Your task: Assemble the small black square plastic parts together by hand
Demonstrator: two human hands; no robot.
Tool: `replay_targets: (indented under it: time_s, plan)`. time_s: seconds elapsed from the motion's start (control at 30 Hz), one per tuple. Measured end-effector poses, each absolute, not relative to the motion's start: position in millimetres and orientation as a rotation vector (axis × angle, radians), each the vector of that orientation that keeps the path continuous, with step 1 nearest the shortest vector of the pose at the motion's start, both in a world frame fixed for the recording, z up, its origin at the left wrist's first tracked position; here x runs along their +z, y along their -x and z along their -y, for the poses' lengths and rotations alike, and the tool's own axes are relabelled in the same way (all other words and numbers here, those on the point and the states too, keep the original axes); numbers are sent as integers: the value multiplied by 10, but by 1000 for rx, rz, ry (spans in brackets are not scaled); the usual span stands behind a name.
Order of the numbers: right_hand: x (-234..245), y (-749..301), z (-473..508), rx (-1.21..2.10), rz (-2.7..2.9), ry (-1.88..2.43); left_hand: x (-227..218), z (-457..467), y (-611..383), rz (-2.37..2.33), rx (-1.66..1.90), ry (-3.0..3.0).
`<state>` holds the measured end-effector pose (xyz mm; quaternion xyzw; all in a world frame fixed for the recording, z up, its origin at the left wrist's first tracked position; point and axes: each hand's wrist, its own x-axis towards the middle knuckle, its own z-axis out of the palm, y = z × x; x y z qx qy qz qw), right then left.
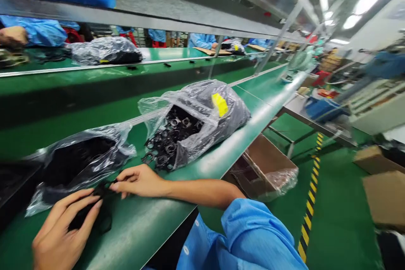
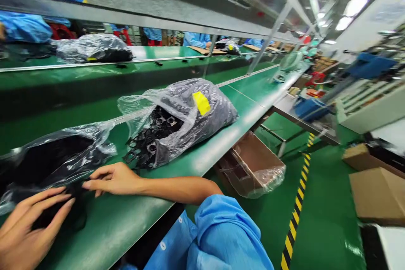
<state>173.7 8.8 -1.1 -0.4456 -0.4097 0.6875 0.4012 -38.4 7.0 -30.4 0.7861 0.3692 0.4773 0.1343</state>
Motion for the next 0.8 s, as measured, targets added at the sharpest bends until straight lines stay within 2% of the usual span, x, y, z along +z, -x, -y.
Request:
replay_targets:
  time_s: [0.13,0.4,0.8]
  plan:
    - [104,-1794,-133,1561,1163,1206,-41,41,188,-1200,1334,-2363]
    - [70,-1867,-287,1660,1211,1080,-14,-101,143,-1216,1447,-2327]
    - [99,-1873,-277,1758,1210,1058,-13,-118,150,-1099,1329,-2482]
